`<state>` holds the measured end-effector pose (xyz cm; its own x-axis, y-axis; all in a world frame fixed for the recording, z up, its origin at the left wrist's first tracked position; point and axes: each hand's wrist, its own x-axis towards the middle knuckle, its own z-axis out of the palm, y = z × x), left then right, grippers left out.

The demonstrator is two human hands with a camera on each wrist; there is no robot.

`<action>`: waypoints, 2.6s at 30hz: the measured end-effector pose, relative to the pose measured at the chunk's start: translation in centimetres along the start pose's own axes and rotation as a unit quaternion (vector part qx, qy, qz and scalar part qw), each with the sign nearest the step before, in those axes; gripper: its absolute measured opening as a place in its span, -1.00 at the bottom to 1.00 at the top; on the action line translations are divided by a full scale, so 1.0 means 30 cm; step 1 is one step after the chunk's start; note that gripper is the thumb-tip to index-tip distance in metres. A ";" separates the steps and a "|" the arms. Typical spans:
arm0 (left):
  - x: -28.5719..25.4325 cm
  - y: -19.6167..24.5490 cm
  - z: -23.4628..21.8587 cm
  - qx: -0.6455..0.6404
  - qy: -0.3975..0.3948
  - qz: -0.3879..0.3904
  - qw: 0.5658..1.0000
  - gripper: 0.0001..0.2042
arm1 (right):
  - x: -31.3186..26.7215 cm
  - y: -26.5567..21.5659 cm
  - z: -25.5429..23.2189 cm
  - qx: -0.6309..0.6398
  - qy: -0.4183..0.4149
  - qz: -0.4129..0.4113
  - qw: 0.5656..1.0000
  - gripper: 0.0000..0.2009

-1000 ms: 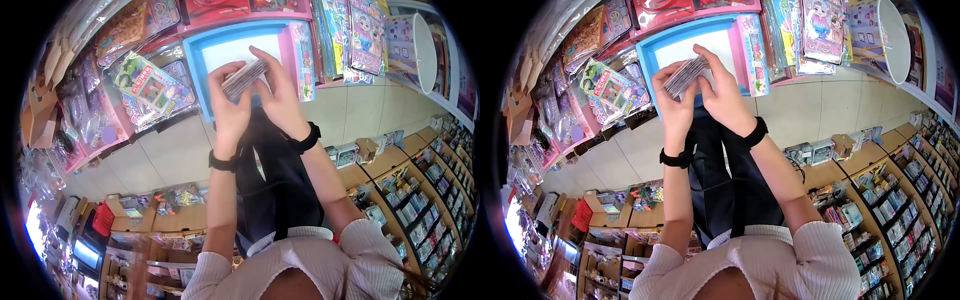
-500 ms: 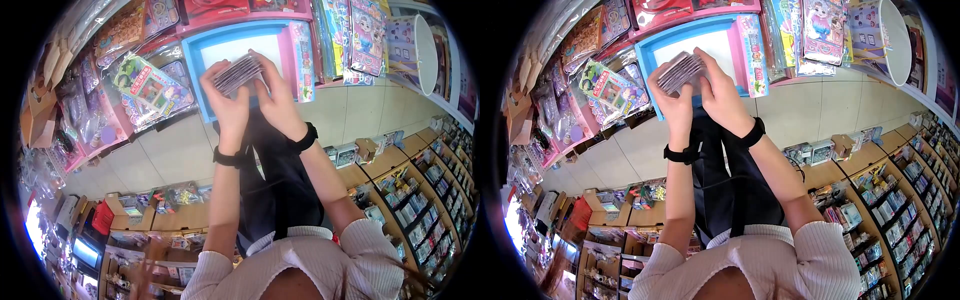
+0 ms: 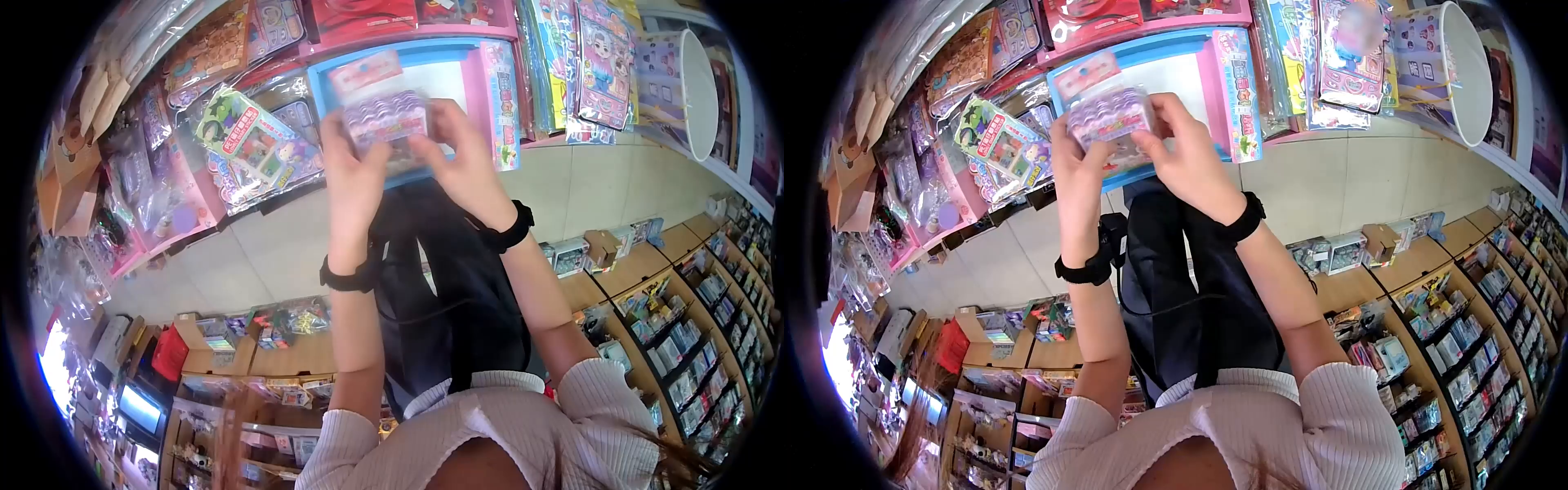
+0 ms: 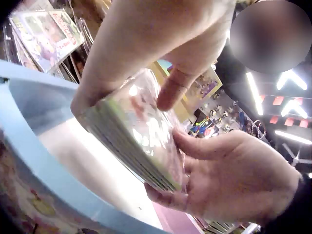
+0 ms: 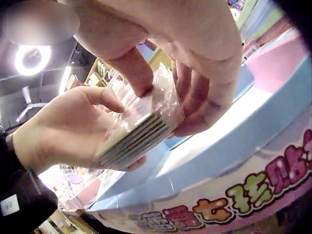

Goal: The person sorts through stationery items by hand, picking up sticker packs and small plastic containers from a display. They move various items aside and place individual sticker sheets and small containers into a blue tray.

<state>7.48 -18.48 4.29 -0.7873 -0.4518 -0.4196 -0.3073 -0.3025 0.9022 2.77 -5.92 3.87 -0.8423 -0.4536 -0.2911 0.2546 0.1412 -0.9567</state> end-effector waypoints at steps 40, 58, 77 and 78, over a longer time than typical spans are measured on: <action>-0.057 -0.053 -0.007 0.642 0.050 0.230 0.729 -0.53 | -0.020 0.059 -0.063 -0.182 0.133 -0.001 0.974 -0.60; 0.070 -0.014 0.051 0.665 0.086 0.124 0.731 -0.50 | 0.017 0.093 -0.090 -0.124 0.145 -0.019 0.981 -0.61; -0.146 -0.101 -0.172 -0.227 0.105 0.056 0.967 -0.68 | 0.015 0.060 0.113 -0.090 0.087 0.039 0.991 -0.48; -0.146 -0.099 -0.168 -0.229 0.106 0.057 0.966 -0.68 | 0.013 0.035 0.121 -0.070 0.088 0.063 0.992 -0.50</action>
<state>14.53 -19.83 2.95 -0.6606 -0.6506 -0.3746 0.0816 -0.5583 0.8256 4.44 -9.14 2.74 -0.8813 -0.2659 -0.3907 0.3047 0.3123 -0.8998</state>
